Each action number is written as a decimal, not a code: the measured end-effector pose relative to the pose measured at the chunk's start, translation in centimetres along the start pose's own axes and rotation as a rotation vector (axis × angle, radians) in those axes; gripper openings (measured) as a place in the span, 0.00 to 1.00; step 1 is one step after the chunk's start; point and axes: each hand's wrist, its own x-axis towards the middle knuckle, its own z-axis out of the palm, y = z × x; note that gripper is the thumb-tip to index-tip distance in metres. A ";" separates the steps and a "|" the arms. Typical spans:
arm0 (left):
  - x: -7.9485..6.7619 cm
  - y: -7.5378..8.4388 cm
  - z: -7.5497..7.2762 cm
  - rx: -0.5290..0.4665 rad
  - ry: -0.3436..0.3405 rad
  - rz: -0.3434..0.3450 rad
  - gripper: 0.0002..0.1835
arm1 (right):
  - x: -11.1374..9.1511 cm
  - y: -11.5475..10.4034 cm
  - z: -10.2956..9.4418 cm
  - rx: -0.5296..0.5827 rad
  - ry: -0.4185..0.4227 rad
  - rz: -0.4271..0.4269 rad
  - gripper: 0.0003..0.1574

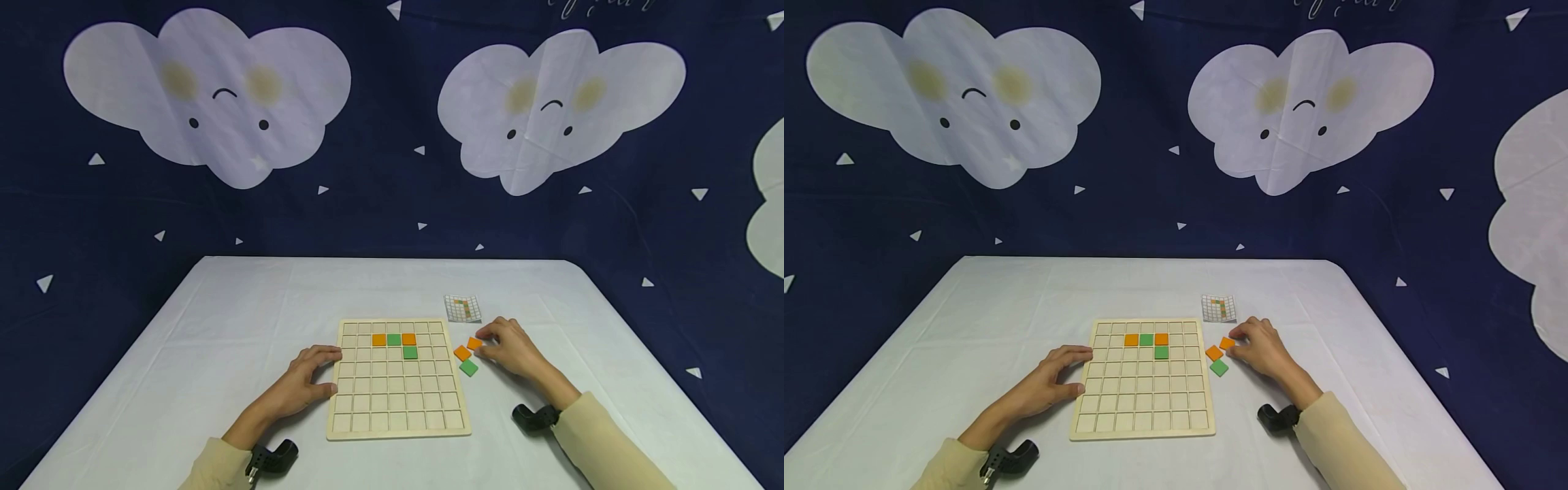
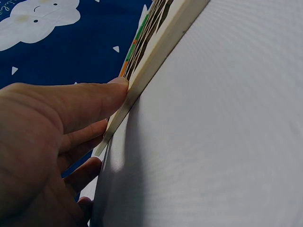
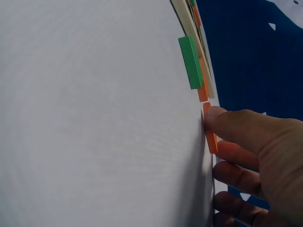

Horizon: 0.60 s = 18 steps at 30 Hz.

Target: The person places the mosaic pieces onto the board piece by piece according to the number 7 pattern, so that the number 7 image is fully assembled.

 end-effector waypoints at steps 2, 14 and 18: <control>0.0 0.0 0.0 0.000 0.000 -0.001 0.28 | 0.1 -0.1 0.0 -0.005 -0.002 0.001 0.17; 0.0 0.0 0.1 -0.007 -0.004 -0.028 0.28 | 0.1 -0.2 0.1 -0.012 -0.002 0.000 0.15; 0.1 0.0 0.1 -0.012 -0.007 -0.047 0.28 | 0.1 0.0 0.2 -0.008 0.004 -0.002 0.15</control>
